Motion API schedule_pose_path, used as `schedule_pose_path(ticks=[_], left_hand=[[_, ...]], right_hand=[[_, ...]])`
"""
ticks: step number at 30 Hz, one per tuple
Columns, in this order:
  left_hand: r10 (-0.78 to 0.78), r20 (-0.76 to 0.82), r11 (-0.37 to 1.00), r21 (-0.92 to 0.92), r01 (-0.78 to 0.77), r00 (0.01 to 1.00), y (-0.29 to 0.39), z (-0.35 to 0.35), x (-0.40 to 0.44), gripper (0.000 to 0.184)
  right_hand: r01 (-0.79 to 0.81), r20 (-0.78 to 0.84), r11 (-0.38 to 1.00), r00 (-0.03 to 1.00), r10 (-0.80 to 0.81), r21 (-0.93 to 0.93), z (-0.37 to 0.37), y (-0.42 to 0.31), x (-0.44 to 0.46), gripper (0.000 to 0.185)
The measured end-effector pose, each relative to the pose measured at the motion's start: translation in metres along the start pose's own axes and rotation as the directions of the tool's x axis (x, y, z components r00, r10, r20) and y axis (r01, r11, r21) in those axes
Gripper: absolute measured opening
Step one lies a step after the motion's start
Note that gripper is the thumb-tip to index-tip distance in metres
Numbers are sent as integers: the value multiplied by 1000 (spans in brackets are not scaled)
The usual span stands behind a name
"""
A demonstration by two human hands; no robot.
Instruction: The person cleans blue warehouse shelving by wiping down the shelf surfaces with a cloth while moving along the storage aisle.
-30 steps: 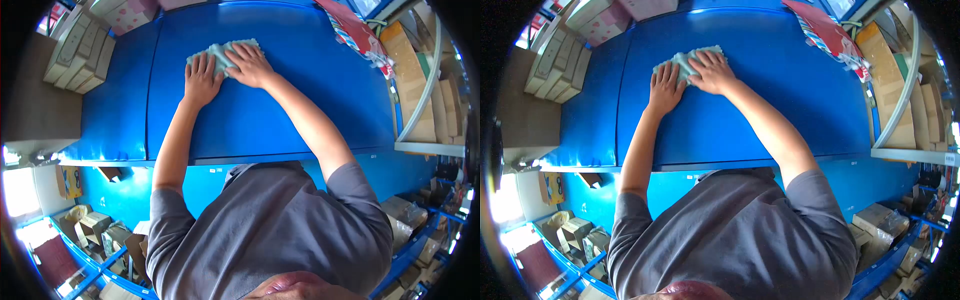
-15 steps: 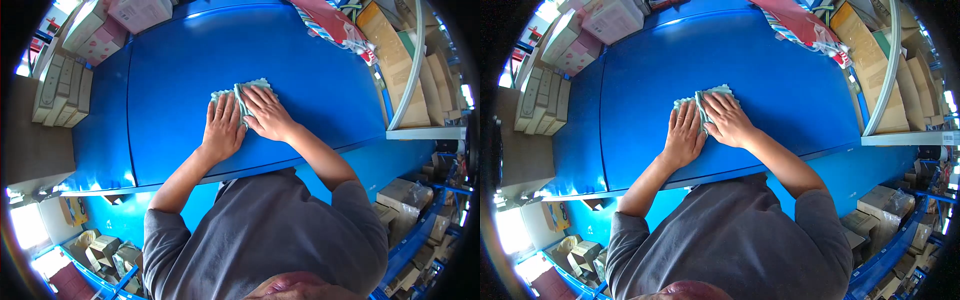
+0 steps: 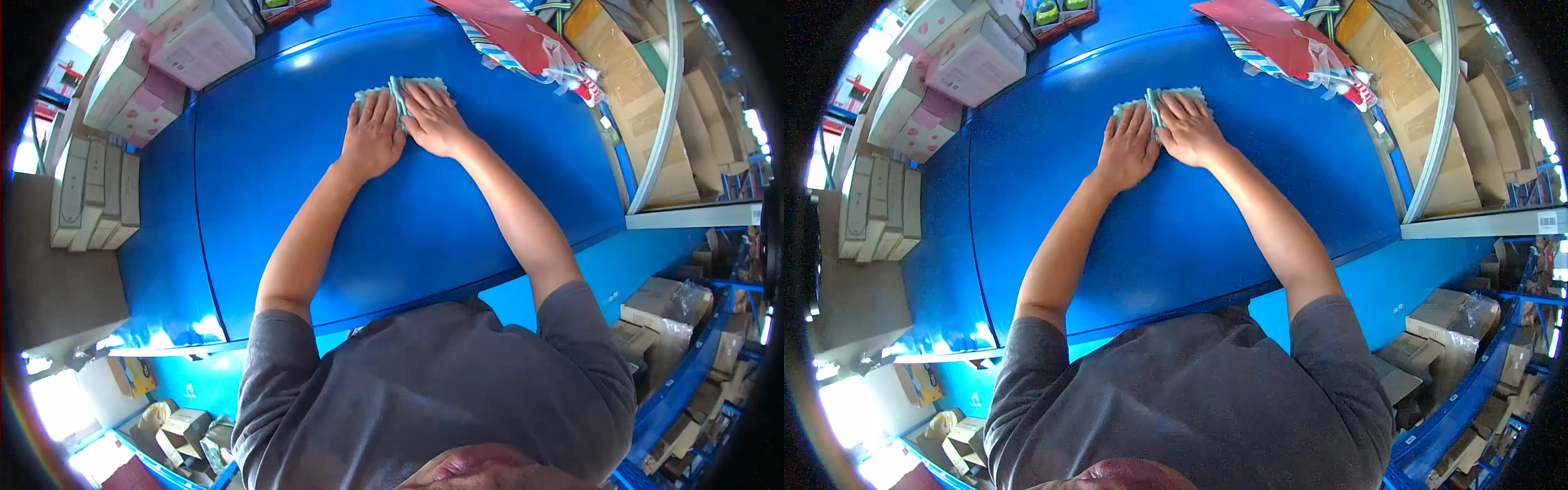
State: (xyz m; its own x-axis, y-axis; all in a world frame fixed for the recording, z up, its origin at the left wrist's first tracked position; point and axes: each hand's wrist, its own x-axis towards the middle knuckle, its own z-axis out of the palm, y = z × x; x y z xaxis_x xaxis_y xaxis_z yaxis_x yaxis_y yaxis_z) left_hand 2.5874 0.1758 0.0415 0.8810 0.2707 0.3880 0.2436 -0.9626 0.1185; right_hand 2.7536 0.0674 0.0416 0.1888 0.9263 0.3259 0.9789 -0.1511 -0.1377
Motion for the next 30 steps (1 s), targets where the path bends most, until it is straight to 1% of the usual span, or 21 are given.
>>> schedule_pose_path(ticks=[4, 8, 9, 12, 14, 18, 19, 23, 24, 28, 30], left_hand=[[16, -8, 1000, 13, -16, 1000, -22, 14, 28, 62], [12, -1, 1000, -4, -12, 1000, -40, 27, 54, 62], [26, -6, 1000, -2, -26, 1000, -45, 27, 58, 62], [72, 6, 992, 101, -72, 997, -51, 28, 63, 62], [82, 9, 988, 129, -83, 997, -42, 29, 55, 62], [-77, 77, 990, 123, 68, 994, -23, 19, 35, 62], [-85, 77, 990, 121, 75, 993, -19, 18, 29, 62], [-42, 45, 993, 108, 37, 998, -4, 11, 4, 62], [-44, 44, 993, 110, 39, 998, 0, 7, -3, 62], [55, -41, 998, 41, -53, 998, 25, -9, -33, 62], [69, -35, 997, 34, -67, 997, 36, -17, -46, 62]], right_hand=[[-37, 1, 999, 999, 37, 12, 6, 17, 25, 59], [-129, 150, 988, 979, 140, -79, -5, 22, 45, 59], [-139, 140, 987, 979, 149, -84, -5, 24, 51, 59], [-142, 128, 985, 980, 155, -101, 1, 26, 57, 60], [-140, 131, 984, 979, 154, -111, 1, 23, 44, 60], [-175, 133, 980, 973, 187, -99, -7, 10, 28, 61], [-169, 138, 981, 974, 181, -100, -6, 8, 21, 61], [-114, 37, 991, 993, 116, -69, -4, 2, -7, 64], [-111, 37, 992, 993, 114, -67, -6, -2, -13, 64], [-96, 54, 993, 994, 99, -62, -17, -19, -47, 64], [-75, 29, 995, 997, 76, -61, -22, -27, -65, 64]])
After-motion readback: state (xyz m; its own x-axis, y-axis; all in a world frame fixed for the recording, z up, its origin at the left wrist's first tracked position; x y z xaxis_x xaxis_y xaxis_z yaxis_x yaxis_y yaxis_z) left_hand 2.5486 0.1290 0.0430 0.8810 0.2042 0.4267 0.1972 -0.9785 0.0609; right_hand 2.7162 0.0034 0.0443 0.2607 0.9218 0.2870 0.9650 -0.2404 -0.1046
